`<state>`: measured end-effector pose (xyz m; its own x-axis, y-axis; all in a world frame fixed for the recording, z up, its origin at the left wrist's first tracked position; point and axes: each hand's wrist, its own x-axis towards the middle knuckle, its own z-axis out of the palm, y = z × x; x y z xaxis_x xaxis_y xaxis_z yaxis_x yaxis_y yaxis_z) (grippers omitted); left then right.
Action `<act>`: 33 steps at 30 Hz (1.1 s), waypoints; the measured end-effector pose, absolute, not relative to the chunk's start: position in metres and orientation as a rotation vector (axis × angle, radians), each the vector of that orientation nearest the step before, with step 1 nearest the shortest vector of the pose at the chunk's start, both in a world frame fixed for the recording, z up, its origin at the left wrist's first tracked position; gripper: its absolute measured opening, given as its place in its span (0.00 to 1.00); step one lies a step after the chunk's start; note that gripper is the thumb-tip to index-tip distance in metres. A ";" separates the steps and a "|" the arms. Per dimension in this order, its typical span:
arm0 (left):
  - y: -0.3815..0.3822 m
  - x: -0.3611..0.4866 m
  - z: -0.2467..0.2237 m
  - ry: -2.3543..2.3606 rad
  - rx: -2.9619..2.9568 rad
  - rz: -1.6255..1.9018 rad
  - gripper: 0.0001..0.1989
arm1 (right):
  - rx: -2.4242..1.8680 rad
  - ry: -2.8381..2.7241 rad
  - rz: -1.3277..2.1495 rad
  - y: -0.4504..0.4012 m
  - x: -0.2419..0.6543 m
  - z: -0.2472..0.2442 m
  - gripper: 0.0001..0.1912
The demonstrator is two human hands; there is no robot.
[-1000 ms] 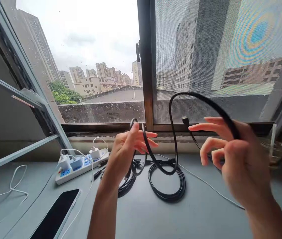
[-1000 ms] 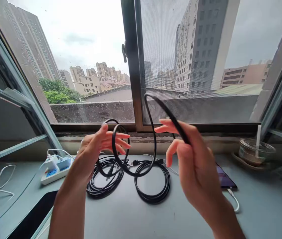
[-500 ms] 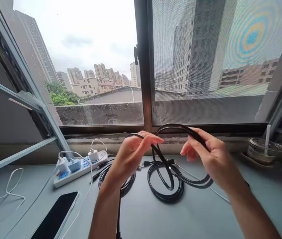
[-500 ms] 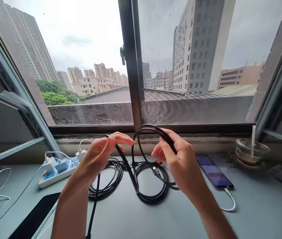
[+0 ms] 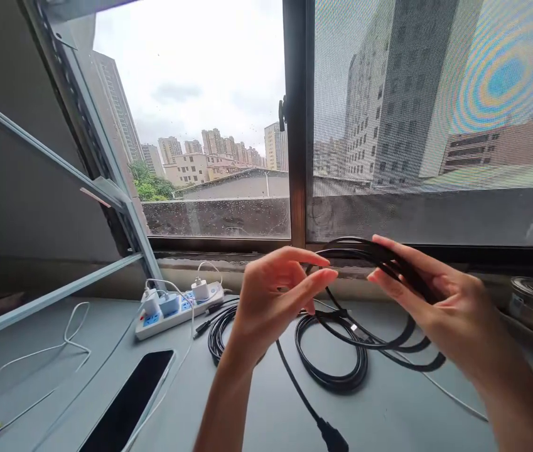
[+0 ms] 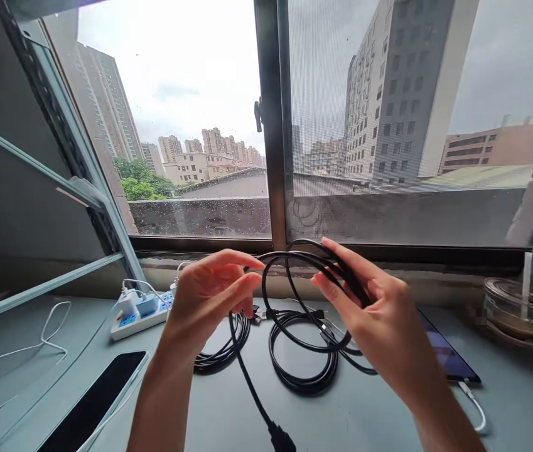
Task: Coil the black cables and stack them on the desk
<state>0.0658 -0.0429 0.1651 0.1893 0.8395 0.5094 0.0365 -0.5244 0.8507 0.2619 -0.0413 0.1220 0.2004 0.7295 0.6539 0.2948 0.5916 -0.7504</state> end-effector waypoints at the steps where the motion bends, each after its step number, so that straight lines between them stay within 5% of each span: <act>1: -0.045 0.064 0.166 0.855 1.781 1.564 0.19 | -0.980 -1.365 0.325 -0.044 0.266 0.124 0.25; 5: -0.036 0.070 0.157 0.940 1.961 1.690 0.39 | -0.935 -1.256 0.267 -0.060 0.266 0.132 0.20; 10: -0.008 0.089 0.140 0.770 1.636 1.520 0.13 | -0.817 -1.050 0.221 -0.056 0.260 0.131 0.13; 14: -0.004 0.086 0.140 0.729 1.385 1.570 0.29 | -0.863 -1.190 0.185 -0.044 0.264 0.129 0.25; 16: -0.009 0.083 0.141 0.743 1.310 1.645 0.29 | -0.967 -1.281 0.207 -0.046 0.260 0.130 0.30; 21: -0.019 0.088 0.140 0.791 1.323 1.684 0.24 | -0.931 -1.254 0.618 -0.065 0.249 0.136 0.25; 28: 0.003 0.100 0.118 1.113 1.687 0.946 0.27 | -0.897 -1.076 0.570 -0.086 0.256 0.138 0.22; 33: 0.005 0.111 0.106 0.759 1.627 0.235 0.34 | -0.731 -1.119 0.300 -0.086 0.242 0.127 0.24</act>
<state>0.1112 0.0047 0.1060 0.7616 0.5921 -0.2634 0.3403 -0.0196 0.9401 0.2416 -0.0858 0.1270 0.4274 0.5634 0.7070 0.1349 0.7336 -0.6661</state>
